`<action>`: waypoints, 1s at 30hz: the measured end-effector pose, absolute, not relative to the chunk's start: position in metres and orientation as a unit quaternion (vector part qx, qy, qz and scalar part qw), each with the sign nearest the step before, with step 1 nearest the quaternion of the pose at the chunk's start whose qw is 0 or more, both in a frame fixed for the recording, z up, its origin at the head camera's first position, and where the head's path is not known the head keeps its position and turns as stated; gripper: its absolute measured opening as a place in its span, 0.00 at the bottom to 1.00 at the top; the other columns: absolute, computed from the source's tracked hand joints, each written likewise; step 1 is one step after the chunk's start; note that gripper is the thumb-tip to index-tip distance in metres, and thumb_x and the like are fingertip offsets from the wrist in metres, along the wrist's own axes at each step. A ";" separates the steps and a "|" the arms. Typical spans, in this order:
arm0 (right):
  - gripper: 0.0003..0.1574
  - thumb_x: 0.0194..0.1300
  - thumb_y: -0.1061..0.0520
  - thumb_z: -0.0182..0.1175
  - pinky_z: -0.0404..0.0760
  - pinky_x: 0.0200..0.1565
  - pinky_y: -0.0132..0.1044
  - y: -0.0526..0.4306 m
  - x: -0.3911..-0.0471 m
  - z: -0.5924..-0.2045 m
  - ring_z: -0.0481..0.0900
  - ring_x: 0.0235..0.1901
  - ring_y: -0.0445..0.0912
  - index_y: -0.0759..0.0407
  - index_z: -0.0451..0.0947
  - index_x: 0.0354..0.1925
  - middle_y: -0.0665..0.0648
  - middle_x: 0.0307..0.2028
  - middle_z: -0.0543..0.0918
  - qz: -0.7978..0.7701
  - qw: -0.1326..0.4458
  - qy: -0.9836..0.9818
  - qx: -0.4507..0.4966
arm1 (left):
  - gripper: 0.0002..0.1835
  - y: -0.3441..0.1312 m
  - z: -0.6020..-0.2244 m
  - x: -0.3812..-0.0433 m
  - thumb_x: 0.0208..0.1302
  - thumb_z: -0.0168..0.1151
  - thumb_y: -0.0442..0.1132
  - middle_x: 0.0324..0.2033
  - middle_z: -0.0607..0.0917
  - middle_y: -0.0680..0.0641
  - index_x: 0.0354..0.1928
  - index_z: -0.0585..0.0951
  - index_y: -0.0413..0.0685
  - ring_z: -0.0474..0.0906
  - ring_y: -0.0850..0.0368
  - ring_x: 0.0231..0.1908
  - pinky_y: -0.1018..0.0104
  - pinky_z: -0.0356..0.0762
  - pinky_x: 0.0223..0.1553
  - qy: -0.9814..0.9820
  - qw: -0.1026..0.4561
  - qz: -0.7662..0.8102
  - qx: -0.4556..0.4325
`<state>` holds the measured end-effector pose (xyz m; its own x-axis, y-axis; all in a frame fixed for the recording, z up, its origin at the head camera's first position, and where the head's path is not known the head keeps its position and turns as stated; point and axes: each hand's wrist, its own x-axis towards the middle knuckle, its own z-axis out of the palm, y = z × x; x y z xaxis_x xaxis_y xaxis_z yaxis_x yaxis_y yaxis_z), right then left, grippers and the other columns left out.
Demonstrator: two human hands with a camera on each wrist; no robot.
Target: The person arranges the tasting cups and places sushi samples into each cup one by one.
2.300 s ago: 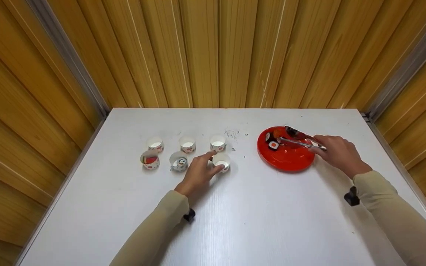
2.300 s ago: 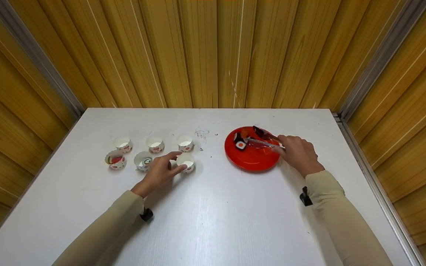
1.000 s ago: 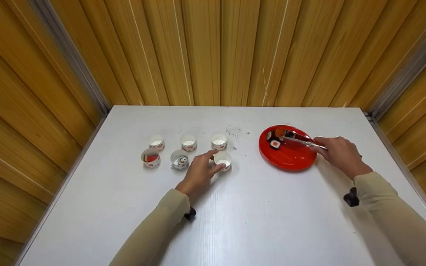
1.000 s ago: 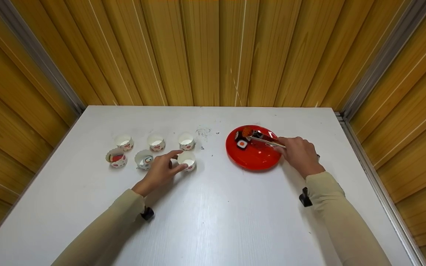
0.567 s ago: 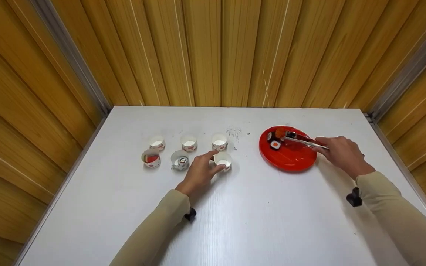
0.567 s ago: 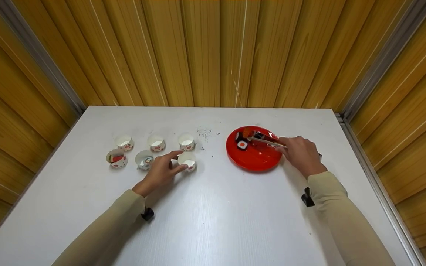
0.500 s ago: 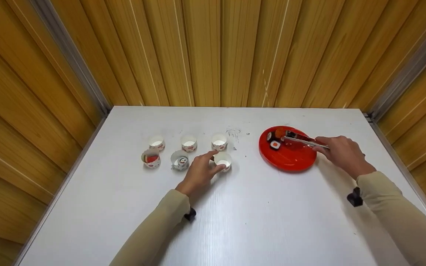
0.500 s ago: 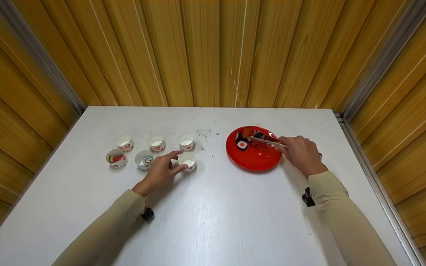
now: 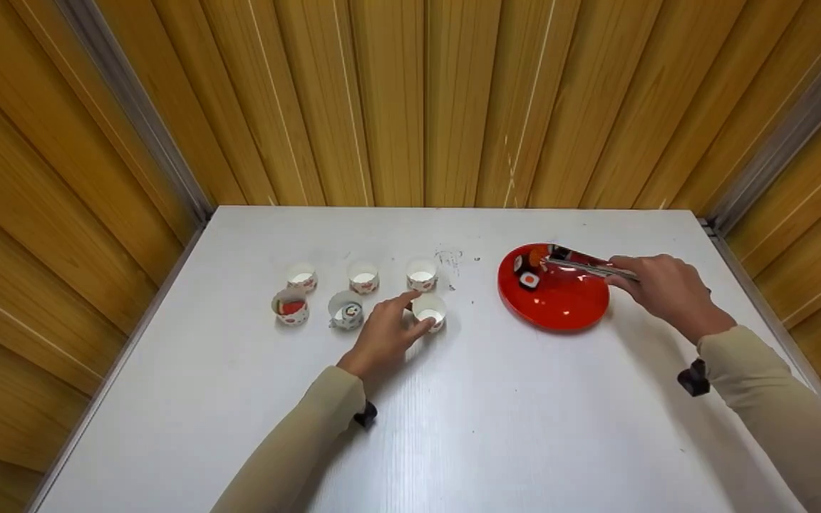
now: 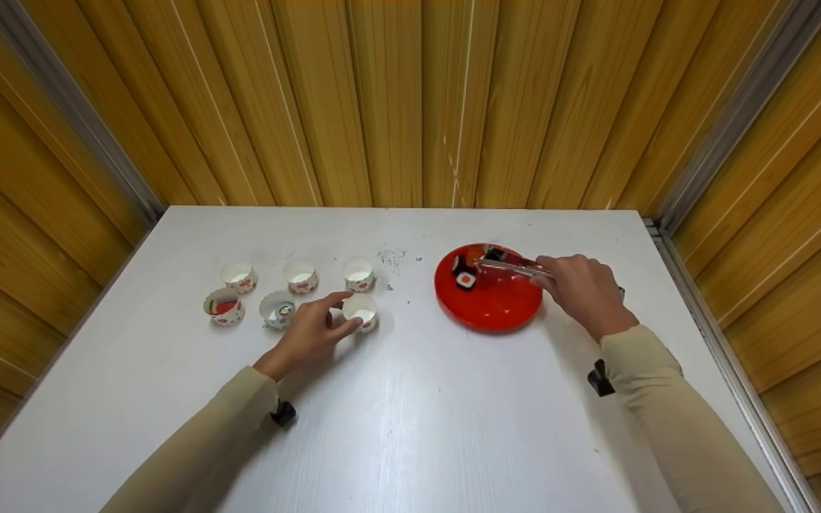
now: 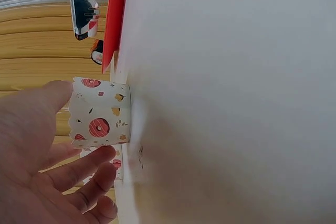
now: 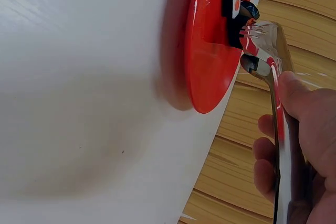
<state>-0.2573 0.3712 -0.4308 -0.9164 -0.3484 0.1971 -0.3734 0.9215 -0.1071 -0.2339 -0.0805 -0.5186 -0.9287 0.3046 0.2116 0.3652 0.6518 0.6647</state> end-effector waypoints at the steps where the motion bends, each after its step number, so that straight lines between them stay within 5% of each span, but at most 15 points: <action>1: 0.21 0.68 0.53 0.70 0.81 0.30 0.52 0.370 -0.257 -0.429 0.80 0.29 0.55 0.59 0.84 0.56 0.65 0.40 0.89 0.070 0.091 -0.975 0.188 | 0.32 -0.081 -0.519 -0.234 0.69 0.69 0.50 0.48 0.86 0.39 0.68 0.75 0.39 0.81 0.46 0.48 0.50 0.76 0.55 -0.907 0.043 -0.375 -0.188; 10: 0.15 0.68 0.52 0.70 0.75 0.26 0.45 0.360 -0.254 -0.418 0.77 0.27 0.50 0.53 0.86 0.52 0.59 0.36 0.89 0.068 0.104 -0.967 0.222 | 0.34 -0.081 -0.520 -0.234 0.68 0.70 0.51 0.48 0.86 0.40 0.68 0.75 0.38 0.81 0.47 0.46 0.51 0.77 0.52 -0.907 0.047 -0.370 -0.197; 30: 0.28 0.65 0.53 0.73 0.83 0.32 0.46 0.314 -0.248 -0.402 0.84 0.32 0.53 0.58 0.82 0.62 0.62 0.42 0.90 0.087 0.082 -0.963 0.242 | 0.34 -0.081 -0.520 -0.233 0.67 0.70 0.52 0.47 0.86 0.42 0.69 0.74 0.43 0.81 0.48 0.47 0.52 0.76 0.53 -0.908 0.035 -0.377 -0.182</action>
